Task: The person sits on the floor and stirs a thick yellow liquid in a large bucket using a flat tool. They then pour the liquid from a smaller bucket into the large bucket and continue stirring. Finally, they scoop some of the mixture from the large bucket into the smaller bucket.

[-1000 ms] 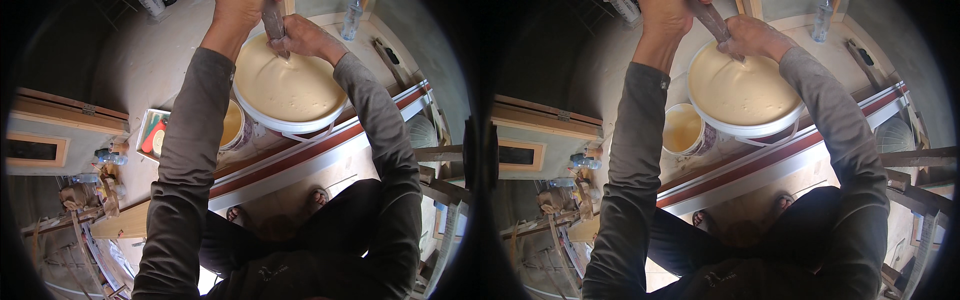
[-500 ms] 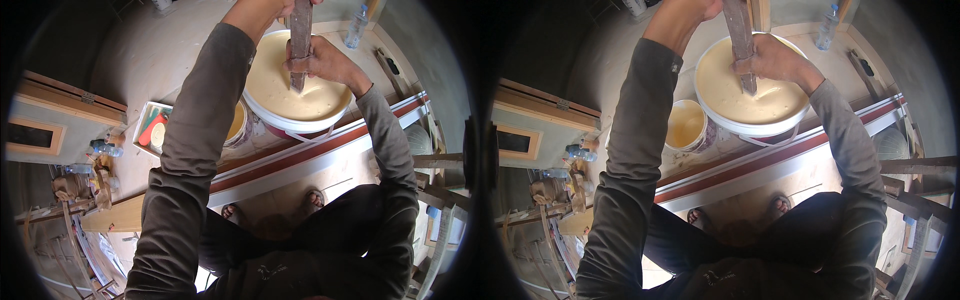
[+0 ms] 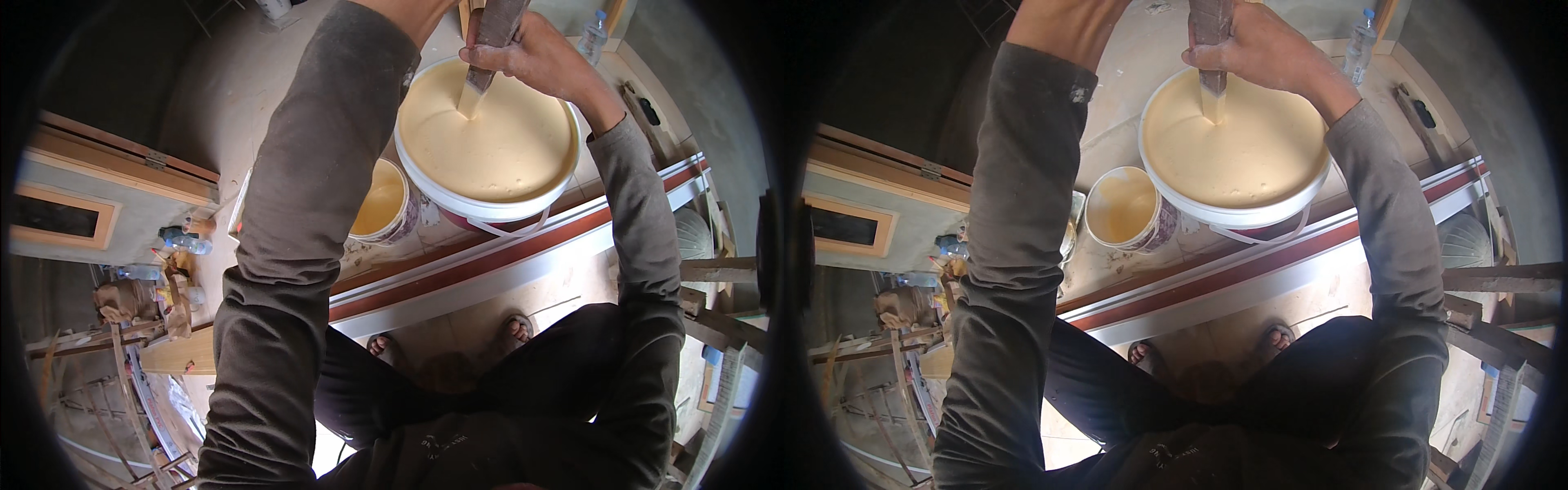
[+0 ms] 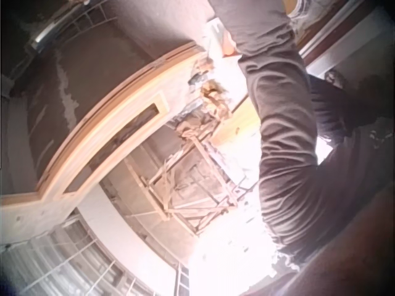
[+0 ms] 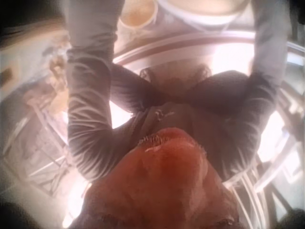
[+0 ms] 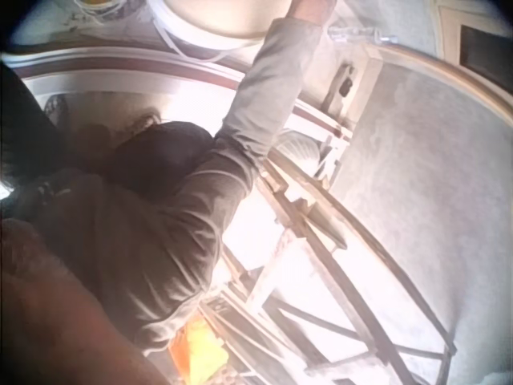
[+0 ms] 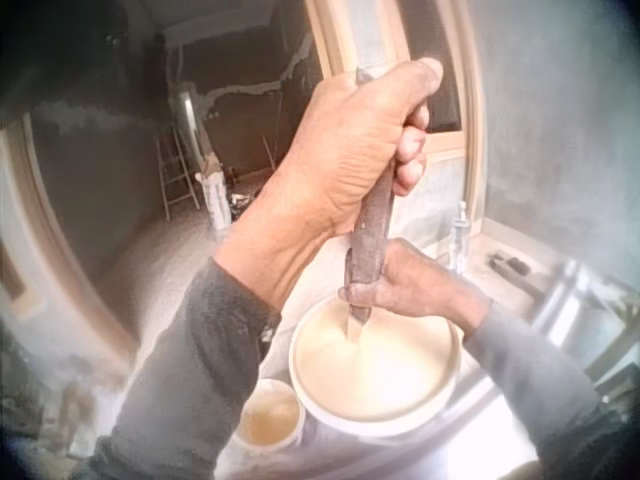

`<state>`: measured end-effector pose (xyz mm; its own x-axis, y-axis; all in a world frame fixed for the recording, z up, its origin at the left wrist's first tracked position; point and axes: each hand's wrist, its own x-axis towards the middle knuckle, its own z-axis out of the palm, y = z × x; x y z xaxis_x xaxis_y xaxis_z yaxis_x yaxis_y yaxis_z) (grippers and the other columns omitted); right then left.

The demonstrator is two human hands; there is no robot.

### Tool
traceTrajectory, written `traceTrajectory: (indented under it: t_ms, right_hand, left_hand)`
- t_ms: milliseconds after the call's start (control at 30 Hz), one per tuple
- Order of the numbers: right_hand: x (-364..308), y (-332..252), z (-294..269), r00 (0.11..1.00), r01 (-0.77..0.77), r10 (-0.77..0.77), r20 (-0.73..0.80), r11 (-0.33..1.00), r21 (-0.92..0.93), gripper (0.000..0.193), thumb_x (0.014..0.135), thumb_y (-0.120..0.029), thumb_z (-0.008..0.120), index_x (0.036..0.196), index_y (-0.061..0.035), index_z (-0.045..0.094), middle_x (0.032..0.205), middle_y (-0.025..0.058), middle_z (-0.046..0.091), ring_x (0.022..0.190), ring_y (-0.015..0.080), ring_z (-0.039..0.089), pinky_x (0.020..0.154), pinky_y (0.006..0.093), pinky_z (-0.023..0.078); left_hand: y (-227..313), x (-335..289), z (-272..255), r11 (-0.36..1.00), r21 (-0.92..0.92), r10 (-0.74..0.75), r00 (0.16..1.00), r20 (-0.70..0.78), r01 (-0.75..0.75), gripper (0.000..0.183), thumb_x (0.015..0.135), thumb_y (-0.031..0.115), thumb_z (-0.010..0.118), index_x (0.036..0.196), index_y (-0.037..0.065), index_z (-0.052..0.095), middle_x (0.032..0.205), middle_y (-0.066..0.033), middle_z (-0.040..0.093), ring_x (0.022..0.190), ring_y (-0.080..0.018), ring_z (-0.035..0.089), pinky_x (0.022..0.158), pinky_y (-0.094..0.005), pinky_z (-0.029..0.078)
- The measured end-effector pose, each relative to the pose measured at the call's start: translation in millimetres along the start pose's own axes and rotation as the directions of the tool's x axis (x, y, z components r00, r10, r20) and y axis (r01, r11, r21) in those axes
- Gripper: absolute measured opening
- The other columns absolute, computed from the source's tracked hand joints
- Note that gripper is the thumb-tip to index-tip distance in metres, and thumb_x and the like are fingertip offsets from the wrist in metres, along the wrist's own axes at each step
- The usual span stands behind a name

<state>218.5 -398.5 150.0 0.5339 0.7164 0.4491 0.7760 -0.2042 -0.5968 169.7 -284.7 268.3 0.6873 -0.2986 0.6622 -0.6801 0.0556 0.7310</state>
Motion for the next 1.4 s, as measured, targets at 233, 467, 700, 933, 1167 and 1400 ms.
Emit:
traceTrajectory:
  t_ms: [233, 467, 700, 933, 1167, 1400]
  right_hand:
    - [-22, 71, 4, 0.958, -0.283, 0.286, -0.003, 0.945, -0.162, 0.028, 0.081, -0.028, 0.070, 0.095, -0.0036, 0.067, 0.083, 0.0086, 0.067, 0.076, 0.0188, 0.062, 0.071, 0.0335, 0.049]
    - [-49, 64, 0, 0.925, -0.373, 0.376, 0.060, 0.926, -0.052, 0.023, 0.081, -0.023, 0.072, 0.093, -0.0047, 0.066, 0.079, 0.0052, 0.066, 0.068, 0.0127, 0.060, 0.060, 0.0280, 0.048]
    - [-37, 33, 38, 0.901, -0.421, 0.391, 0.191, 0.893, 0.157, 0.034, 0.083, -0.031, 0.074, 0.098, -0.0017, 0.067, 0.085, 0.0093, 0.069, 0.075, 0.0185, 0.066, 0.066, 0.0307, 0.053]
    - [-12, 66, 55, 0.972, -0.233, 0.230, 0.043, 0.968, 0.088, 0.020, 0.086, -0.024, 0.073, 0.092, -0.0078, 0.062, 0.082, 0.0032, 0.064, 0.073, 0.0135, 0.058, 0.068, 0.0311, 0.048]
    - [-23, 83, 24, 0.972, -0.234, 0.234, -0.017, 0.963, -0.135, 0.023, 0.085, -0.026, 0.070, 0.096, -0.0061, 0.064, 0.084, 0.0056, 0.066, 0.080, 0.0176, 0.063, 0.077, 0.0342, 0.051]
    - [-41, 57, 16, 0.928, -0.363, 0.361, 0.093, 0.932, 0.003, 0.023, 0.083, -0.025, 0.071, 0.094, -0.0058, 0.064, 0.080, 0.0034, 0.063, 0.070, 0.0132, 0.058, 0.063, 0.0304, 0.049]
  left_hand:
    - [-66, 5, 1, 0.957, -0.259, -0.148, 0.987, -0.057, 0.128, 0.030, 0.096, 0.030, 0.060, 0.076, 0.008, 0.054, 0.054, 0.0007, 0.048, 0.045, -0.0125, 0.050, 0.043, -0.0280, 0.044]
    - [-82, 7, 10, 0.909, -0.333, -0.289, 0.955, -0.072, 0.250, 0.027, 0.093, 0.026, 0.058, 0.074, 0.008, 0.051, 0.053, -0.0006, 0.046, 0.043, -0.0138, 0.048, 0.041, -0.0295, 0.040]
    - [-62, -7, 4, 0.909, -0.152, -0.408, 0.900, -0.151, 0.387, 0.024, 0.090, 0.021, 0.056, 0.072, 0.006, 0.051, 0.053, -0.0006, 0.045, 0.040, -0.0132, 0.043, 0.038, -0.0295, 0.036]
    - [-62, -18, 3, 0.962, -0.067, -0.274, 0.943, -0.187, 0.266, 0.026, 0.089, 0.021, 0.057, 0.069, 0.006, 0.051, 0.051, 0.0006, 0.044, 0.039, -0.0106, 0.042, 0.037, -0.0274, 0.034]
    - [-82, -4, 11, 0.969, -0.177, -0.192, 0.974, -0.116, 0.170, 0.025, 0.090, 0.021, 0.057, 0.070, 0.007, 0.051, 0.051, -0.0001, 0.045, 0.038, -0.0114, 0.042, 0.037, -0.0278, 0.034]
    - [-74, -3, -2, 0.902, -0.336, -0.317, 0.945, -0.085, 0.273, 0.025, 0.092, 0.023, 0.056, 0.074, 0.007, 0.051, 0.051, -0.0011, 0.043, 0.039, -0.0148, 0.043, 0.038, -0.0311, 0.037]
